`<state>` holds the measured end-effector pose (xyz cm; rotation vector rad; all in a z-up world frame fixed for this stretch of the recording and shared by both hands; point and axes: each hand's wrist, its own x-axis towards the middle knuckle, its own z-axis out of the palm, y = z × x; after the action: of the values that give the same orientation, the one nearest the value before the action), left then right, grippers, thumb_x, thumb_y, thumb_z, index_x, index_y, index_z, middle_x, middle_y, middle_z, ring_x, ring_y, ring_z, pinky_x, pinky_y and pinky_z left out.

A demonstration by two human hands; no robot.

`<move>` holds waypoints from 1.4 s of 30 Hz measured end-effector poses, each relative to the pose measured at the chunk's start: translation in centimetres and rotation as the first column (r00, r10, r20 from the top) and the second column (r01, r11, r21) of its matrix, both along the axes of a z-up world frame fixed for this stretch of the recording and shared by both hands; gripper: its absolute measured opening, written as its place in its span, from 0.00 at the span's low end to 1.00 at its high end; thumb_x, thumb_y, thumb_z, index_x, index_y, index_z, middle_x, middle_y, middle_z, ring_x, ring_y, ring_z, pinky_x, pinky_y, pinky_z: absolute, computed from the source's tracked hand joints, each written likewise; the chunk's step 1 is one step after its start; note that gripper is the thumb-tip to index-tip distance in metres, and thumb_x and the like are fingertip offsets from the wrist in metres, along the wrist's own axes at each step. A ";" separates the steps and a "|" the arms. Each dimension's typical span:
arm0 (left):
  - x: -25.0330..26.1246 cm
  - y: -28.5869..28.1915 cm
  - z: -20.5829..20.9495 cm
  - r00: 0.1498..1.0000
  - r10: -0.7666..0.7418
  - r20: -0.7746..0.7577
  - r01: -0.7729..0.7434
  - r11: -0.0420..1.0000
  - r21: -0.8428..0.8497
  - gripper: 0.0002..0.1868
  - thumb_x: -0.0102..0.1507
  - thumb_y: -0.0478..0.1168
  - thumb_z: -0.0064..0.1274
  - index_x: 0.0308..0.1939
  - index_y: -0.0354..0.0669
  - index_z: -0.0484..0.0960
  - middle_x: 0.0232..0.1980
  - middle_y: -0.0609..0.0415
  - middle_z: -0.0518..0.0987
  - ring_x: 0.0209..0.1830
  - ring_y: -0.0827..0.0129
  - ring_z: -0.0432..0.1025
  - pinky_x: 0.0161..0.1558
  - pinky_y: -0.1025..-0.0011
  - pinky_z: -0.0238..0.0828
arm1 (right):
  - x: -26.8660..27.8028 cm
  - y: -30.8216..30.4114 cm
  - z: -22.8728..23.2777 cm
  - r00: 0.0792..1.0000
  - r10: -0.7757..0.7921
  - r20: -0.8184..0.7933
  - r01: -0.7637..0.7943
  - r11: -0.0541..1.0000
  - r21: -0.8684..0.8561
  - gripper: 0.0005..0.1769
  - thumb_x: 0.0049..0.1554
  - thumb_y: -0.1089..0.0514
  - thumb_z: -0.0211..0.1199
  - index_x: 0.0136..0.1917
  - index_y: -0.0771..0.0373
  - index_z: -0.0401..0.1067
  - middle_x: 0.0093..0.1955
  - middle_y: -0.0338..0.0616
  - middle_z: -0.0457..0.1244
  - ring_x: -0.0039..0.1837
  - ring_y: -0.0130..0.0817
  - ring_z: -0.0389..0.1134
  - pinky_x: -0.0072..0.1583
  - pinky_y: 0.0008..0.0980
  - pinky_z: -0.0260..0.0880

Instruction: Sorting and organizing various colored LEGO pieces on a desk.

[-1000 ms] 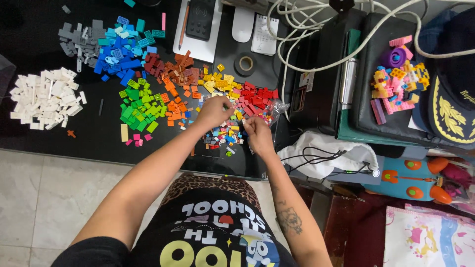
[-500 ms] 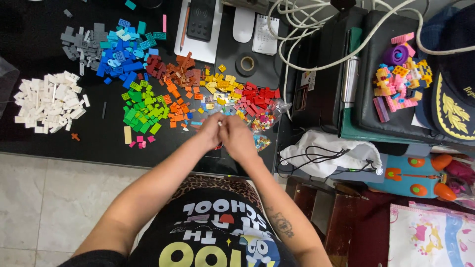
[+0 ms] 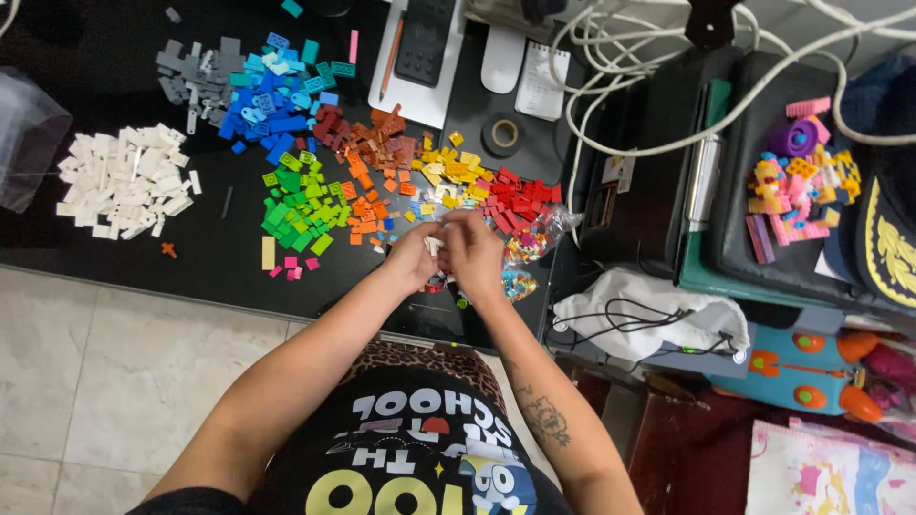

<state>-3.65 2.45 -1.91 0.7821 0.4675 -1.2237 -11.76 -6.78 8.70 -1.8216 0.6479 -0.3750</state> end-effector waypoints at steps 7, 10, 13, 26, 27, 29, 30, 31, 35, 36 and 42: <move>1.3 2.5 -2.2 0.997 -0.020 0.068 0.015 0.998 0.068 0.19 0.70 0.49 0.47 0.28 0.44 0.71 0.26 0.51 0.73 0.18 0.71 0.61 0.21 0.72 0.52 | 1.0 -4.3 -2.3 0.992 0.001 -0.124 -0.092 0.670 -0.736 0.08 0.54 0.60 0.68 0.48 0.62 0.77 0.47 0.48 0.68 0.51 0.48 0.68 0.52 0.45 0.68; 1.6 3.3 -1.1 0.993 -0.024 0.116 0.018 0.999 0.049 0.21 0.71 0.51 0.47 0.28 0.43 0.72 0.25 0.53 0.72 0.16 0.75 0.56 0.18 0.74 0.47 | 1.3 -4.7 -2.7 0.987 0.027 -0.157 -0.139 0.618 -0.773 0.06 0.53 0.60 0.69 0.46 0.60 0.78 0.45 0.45 0.67 0.50 0.47 0.67 0.52 0.44 0.67; 1.9 3.6 0.1 0.995 -0.015 0.103 0.009 0.998 0.059 0.20 0.71 0.50 0.48 0.28 0.43 0.72 0.24 0.53 0.71 0.15 0.75 0.55 0.18 0.75 0.47 | 1.4 -4.8 -3.2 0.983 0.047 -0.177 -0.169 0.605 -0.778 0.05 0.53 0.61 0.69 0.45 0.59 0.78 0.45 0.44 0.67 0.50 0.46 0.67 0.51 0.43 0.68; 5.3 -1.0 4.9 -0.054 -0.652 0.757 -0.118 0.757 0.643 0.12 0.69 0.42 0.47 0.50 0.42 0.82 0.38 0.44 0.83 0.37 0.50 0.78 0.39 0.53 0.72 | 1.5 -5.7 -3.5 0.971 0.037 -0.236 -0.217 0.549 -0.807 0.06 0.49 0.59 0.71 0.42 0.58 0.78 0.45 0.42 0.66 0.51 0.45 0.66 0.51 0.45 0.65; 5.7 -1.3 5.3 -0.209 -0.651 0.729 -0.146 0.758 0.635 0.11 0.68 0.39 0.46 0.51 0.42 0.81 0.39 0.42 0.84 0.39 0.47 0.78 0.39 0.51 0.72 | 1.5 -5.8 -3.5 0.970 0.041 -0.240 -0.224 0.542 -0.810 0.06 0.49 0.59 0.71 0.42 0.58 0.79 0.44 0.41 0.65 0.51 0.45 0.66 0.51 0.45 0.64; 6.0 -1.8 4.1 -0.280 -0.691 0.666 -0.137 0.716 0.685 0.12 0.66 0.36 0.47 0.51 0.42 0.81 0.38 0.42 0.83 0.39 0.48 0.79 0.40 0.51 0.73 | 1.6 -5.9 -3.5 0.970 0.044 -0.238 -0.222 0.551 -0.805 0.06 0.48 0.59 0.71 0.41 0.58 0.79 0.44 0.41 0.65 0.51 0.45 0.66 0.51 0.44 0.65; 6.2 -2.0 3.5 -0.348 -0.722 0.598 -0.133 0.670 0.730 0.13 0.64 0.33 0.48 0.51 0.42 0.81 0.37 0.42 0.83 0.39 0.48 0.79 0.40 0.51 0.74 | 1.5 -5.9 -3.5 0.971 0.047 -0.236 -0.222 0.559 -0.799 0.05 0.48 0.59 0.71 0.40 0.58 0.79 0.43 0.41 0.66 0.50 0.45 0.66 0.51 0.44 0.65; 5.9 -1.8 3.5 -0.351 -0.721 0.597 -0.133 0.670 0.730 0.13 0.64 0.33 0.48 0.51 0.42 0.81 0.37 0.42 0.83 0.39 0.48 0.79 0.40 0.51 0.74 | 1.4 -6.0 -3.7 0.971 0.045 -0.235 -0.219 0.559 -0.799 0.05 0.48 0.59 0.71 0.40 0.58 0.79 0.43 0.41 0.66 0.50 0.45 0.66 0.51 0.44 0.65; 5.0 -1.1 4.3 -0.399 -0.693 0.600 -0.134 0.691 0.710 0.13 0.60 0.32 0.48 0.47 0.41 0.81 0.36 0.44 0.83 0.37 0.49 0.79 0.38 0.51 0.73 | 1.1 -6.3 -4.2 0.978 0.051 -0.203 -0.189 0.629 -0.754 0.05 0.47 0.59 0.72 0.38 0.58 0.78 0.41 0.40 0.67 0.48 0.44 0.68 0.50 0.42 0.68; 4.8 -0.9 4.7 -0.400 -0.695 0.597 -0.130 0.688 0.714 0.13 0.59 0.32 0.48 0.46 0.40 0.81 0.36 0.45 0.83 0.36 0.49 0.79 0.38 0.50 0.73 | 1.1 -6.3 -4.2 0.980 0.050 -0.192 -0.178 0.649 -0.740 0.05 0.46 0.59 0.73 0.38 0.58 0.78 0.40 0.40 0.67 0.47 0.43 0.68 0.50 0.42 0.68; 3.5 0.0 4.5 -0.320 -0.705 0.633 -0.065 0.683 0.728 0.11 0.66 0.36 0.46 0.48 0.43 0.83 0.34 0.45 0.83 0.37 0.51 0.79 0.41 0.51 0.73 | 1.0 -6.4 -4.6 0.975 0.048 -0.218 -0.191 0.682 -0.705 0.05 0.48 0.57 0.73 0.38 0.58 0.78 0.40 0.41 0.68 0.46 0.44 0.70 0.50 0.43 0.68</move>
<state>-0.18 2.49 2.58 2.2870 -1.0728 -0.5110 -10.76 -13.16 4.13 -2.6823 0.5275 -0.4112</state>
